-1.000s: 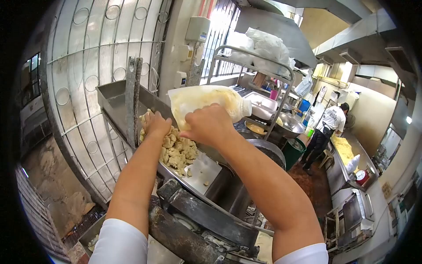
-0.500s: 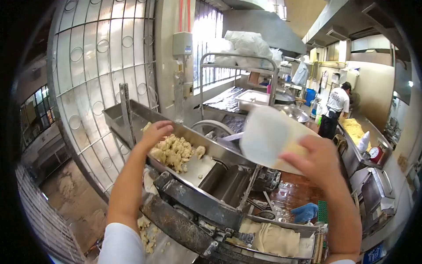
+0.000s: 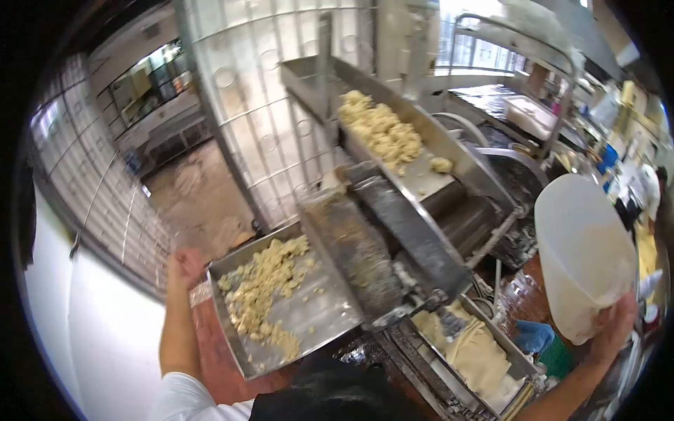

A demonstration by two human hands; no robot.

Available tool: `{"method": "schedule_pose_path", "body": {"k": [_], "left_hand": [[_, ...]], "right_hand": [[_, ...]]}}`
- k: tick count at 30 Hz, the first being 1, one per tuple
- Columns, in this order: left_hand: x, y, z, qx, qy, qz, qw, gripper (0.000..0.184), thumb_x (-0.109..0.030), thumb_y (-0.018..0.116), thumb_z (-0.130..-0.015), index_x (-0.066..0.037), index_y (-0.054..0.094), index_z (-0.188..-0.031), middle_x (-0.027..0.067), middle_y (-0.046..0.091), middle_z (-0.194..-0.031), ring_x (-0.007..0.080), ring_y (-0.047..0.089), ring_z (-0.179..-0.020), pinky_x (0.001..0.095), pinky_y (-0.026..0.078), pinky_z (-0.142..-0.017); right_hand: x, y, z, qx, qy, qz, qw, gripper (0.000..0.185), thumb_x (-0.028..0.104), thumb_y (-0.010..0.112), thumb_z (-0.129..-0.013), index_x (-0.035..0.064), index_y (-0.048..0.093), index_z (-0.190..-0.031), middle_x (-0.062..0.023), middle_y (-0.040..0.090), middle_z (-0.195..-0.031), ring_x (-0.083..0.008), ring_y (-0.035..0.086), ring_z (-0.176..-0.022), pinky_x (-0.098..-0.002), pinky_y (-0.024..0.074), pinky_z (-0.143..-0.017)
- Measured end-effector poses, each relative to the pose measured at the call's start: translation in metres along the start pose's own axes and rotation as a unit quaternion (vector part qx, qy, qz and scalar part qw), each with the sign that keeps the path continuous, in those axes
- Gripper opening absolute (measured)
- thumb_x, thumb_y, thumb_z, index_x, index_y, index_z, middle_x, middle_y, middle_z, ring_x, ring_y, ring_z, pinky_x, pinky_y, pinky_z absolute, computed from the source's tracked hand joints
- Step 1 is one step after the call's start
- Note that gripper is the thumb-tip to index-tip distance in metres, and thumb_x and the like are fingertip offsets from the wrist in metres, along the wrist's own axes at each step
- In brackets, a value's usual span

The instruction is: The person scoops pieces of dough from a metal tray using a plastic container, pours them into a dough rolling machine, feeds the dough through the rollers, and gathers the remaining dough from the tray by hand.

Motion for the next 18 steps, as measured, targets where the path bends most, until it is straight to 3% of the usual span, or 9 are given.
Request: {"method": "schedule_pose_path", "body": {"k": [4,6,8,9,10,13,14,15,18], "left_hand": [[0.120,-0.143,0.131,-0.163,-0.156,-0.167,0.960,0.020,-0.024,0.054,-0.082,-0.005,0.059,-0.080,0.0099,0.060,-0.071,0.0203,0.061,-0.061,0.0374,0.051,-0.052],[0.172,-0.191,0.207,-0.276,-0.320,-0.393,0.817,0.020,-0.023,0.053,-0.084,-0.007,0.064,-0.089,0.0108,0.060,-0.068,0.0251,0.060,-0.059,0.0454,0.050,-0.053],[0.215,-0.275,0.275,-0.131,-0.402,-0.544,0.725,0.022,-0.021,0.055,-0.085,-0.007,0.066,-0.098,0.0093,0.064,-0.072,0.0264,0.062,-0.063,0.0455,0.050,-0.058],[0.238,-0.312,0.306,0.166,-0.332,-0.645,0.668,0.025,-0.024,0.057,-0.086,-0.009,0.066,-0.104,0.0094,0.065,-0.086,0.0255,0.063,-0.072,0.0430,0.051,-0.067],[0.234,-0.305,0.337,0.446,-0.228,-0.674,0.543,0.028,-0.026,0.060,-0.087,-0.011,0.065,-0.110,0.0094,0.066,-0.100,0.0246,0.063,-0.081,0.0405,0.052,-0.076],[0.165,-0.263,0.394,-0.109,-0.614,-0.434,0.651,0.048,-0.031,0.060,-0.086,-0.004,0.056,-0.126,0.0115,0.058,-0.126,0.0216,0.065,-0.092,0.0407,0.052,-0.072],[0.163,-0.280,0.404,-0.109,-0.618,-0.426,0.652,0.048,-0.031,0.060,-0.086,-0.004,0.056,-0.126,0.0115,0.058,-0.126,0.0216,0.065,-0.092,0.0407,0.052,-0.072],[0.156,-0.308,0.411,-0.186,-0.582,-0.424,0.668,0.046,-0.032,0.060,-0.085,-0.002,0.059,-0.120,0.0129,0.062,-0.116,0.0221,0.065,-0.087,0.0403,0.052,-0.070],[0.147,-0.405,0.404,-0.175,-0.463,-0.575,0.652,0.036,-0.035,0.059,-0.084,-0.001,0.068,-0.093,0.0124,0.064,-0.074,0.0237,0.063,-0.066,0.0392,0.049,-0.058]], "right_hand": [[0.022,0.017,-0.009,0.047,-0.042,0.026,0.998,0.062,0.048,0.050,-0.092,0.0059,0.042,-0.138,-0.0114,0.045,-0.138,-0.0248,0.046,-0.125,-0.0394,0.0357,-0.104],[0.045,0.059,0.011,0.048,-0.028,-0.126,0.990,0.062,0.047,0.051,-0.092,0.0036,0.044,-0.135,-0.0114,0.047,-0.137,-0.0244,0.047,-0.123,-0.0388,0.0376,-0.102],[0.081,0.130,0.050,0.079,-0.223,0.191,0.953,0.062,0.047,0.051,-0.092,0.0023,0.046,-0.133,-0.0118,0.049,-0.134,-0.0242,0.049,-0.120,-0.0384,0.0388,-0.101],[0.094,0.159,0.071,0.085,-0.394,0.475,0.782,0.061,0.047,0.052,-0.091,0.0010,0.048,-0.131,-0.0122,0.051,-0.131,-0.0241,0.051,-0.117,-0.0380,0.0399,-0.100],[0.081,0.163,0.072,0.083,-0.243,0.399,0.880,0.057,0.042,0.056,-0.090,-0.0021,0.051,-0.126,-0.0133,0.057,-0.122,-0.0226,0.055,-0.111,-0.0364,0.0425,-0.097],[0.092,0.293,0.154,0.396,-0.071,-0.069,0.913,0.043,0.025,0.061,-0.085,-0.0039,0.056,-0.117,-0.0125,0.061,-0.113,-0.0170,0.059,-0.101,-0.0327,0.0484,-0.085],[0.086,0.318,0.167,0.443,-0.064,0.017,0.894,0.033,0.022,0.062,-0.084,-0.0017,0.062,-0.107,-0.0078,0.065,-0.101,-0.0134,0.062,-0.089,-0.0292,0.0502,-0.078],[0.088,0.374,0.221,0.239,-0.067,0.089,0.965,0.055,0.045,0.073,-0.067,-0.0019,0.064,-0.095,-0.0030,0.064,-0.087,-0.0098,0.059,-0.071,-0.0228,0.0459,-0.059],[0.082,0.470,0.291,0.530,-0.002,0.155,0.834,0.030,0.028,0.072,-0.073,-0.0009,0.067,-0.079,0.0019,0.058,-0.067,-0.0058,0.054,-0.064,-0.0247,0.0411,-0.053]]}}
Point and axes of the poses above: each hand's wrist, its own z-axis away from the middle knuckle, its own y-axis out of the palm, x = y × z, the point moved 3 cm from there along -z, towards the middle knuckle
